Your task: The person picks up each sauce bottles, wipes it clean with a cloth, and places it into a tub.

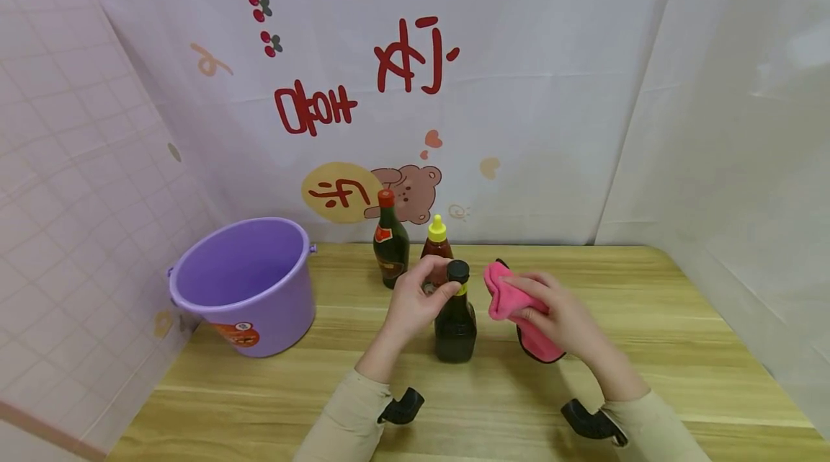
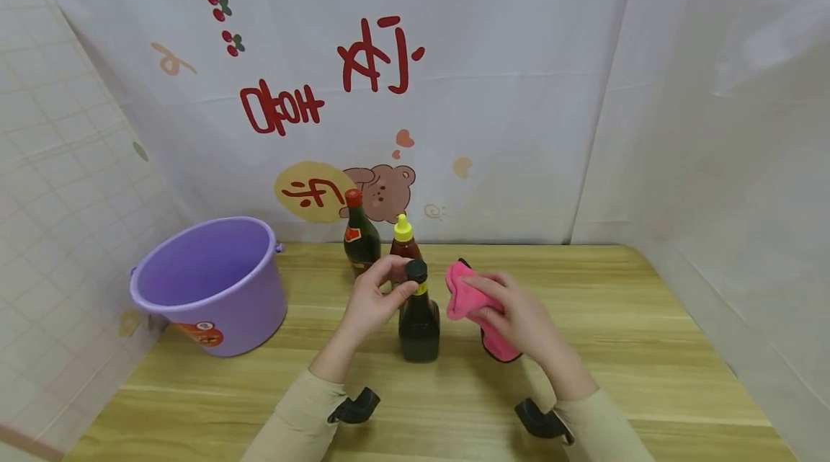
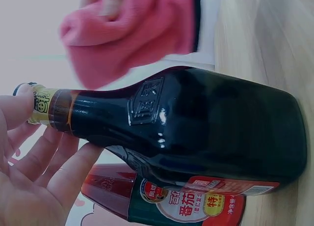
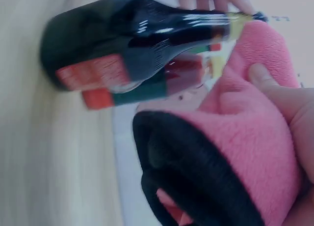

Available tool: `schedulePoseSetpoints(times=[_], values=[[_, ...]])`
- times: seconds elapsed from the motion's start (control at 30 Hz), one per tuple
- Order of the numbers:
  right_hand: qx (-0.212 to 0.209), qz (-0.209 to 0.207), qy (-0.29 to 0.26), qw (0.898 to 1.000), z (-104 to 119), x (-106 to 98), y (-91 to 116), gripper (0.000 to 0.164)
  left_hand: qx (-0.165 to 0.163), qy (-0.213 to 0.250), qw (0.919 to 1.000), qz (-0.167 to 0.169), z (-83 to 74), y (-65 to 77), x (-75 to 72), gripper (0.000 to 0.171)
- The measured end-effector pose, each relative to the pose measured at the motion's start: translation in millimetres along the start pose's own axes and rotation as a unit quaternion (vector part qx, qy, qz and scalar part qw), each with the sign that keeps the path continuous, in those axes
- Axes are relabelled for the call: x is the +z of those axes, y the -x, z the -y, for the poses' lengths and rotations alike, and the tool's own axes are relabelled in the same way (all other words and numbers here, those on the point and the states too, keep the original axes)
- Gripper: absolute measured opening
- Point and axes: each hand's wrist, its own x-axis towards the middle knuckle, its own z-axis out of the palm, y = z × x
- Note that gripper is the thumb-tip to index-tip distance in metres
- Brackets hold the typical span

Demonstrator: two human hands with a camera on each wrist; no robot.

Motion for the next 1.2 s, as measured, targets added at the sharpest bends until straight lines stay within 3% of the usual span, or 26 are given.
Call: schedulePoseSetpoints(times=[0.3,0.53,0.67,0.93,1.2], values=[[-0.011,-0.078,-0.042,0.996,17.8,3.0,-20.6,0.064,0.005,0.005,1.0000,-0.002,0.3,-0.3,-0.3,0.027],[-0.019,-0.118,-0.060,0.991,28.0,20.7,-24.8,0.064,0.014,0.004,0.9999,0.001,-38.9,4.6,-8.9,0.024],[-0.012,-0.132,-0.068,0.989,32.4,28.0,-25.0,0.061,0.016,0.009,0.9998,0.002,-39.3,5.3,-8.9,0.024],[0.014,-0.127,-0.056,0.990,36.4,35.8,-21.6,0.055,0.015,0.012,0.9998,0.008,-39.5,4.7,-9.1,0.024],[-0.019,-0.086,-0.024,0.996,29.2,42.1,-12.3,0.063,0.006,0.017,0.9998,0.009,-38.0,4.9,-8.5,0.025]])
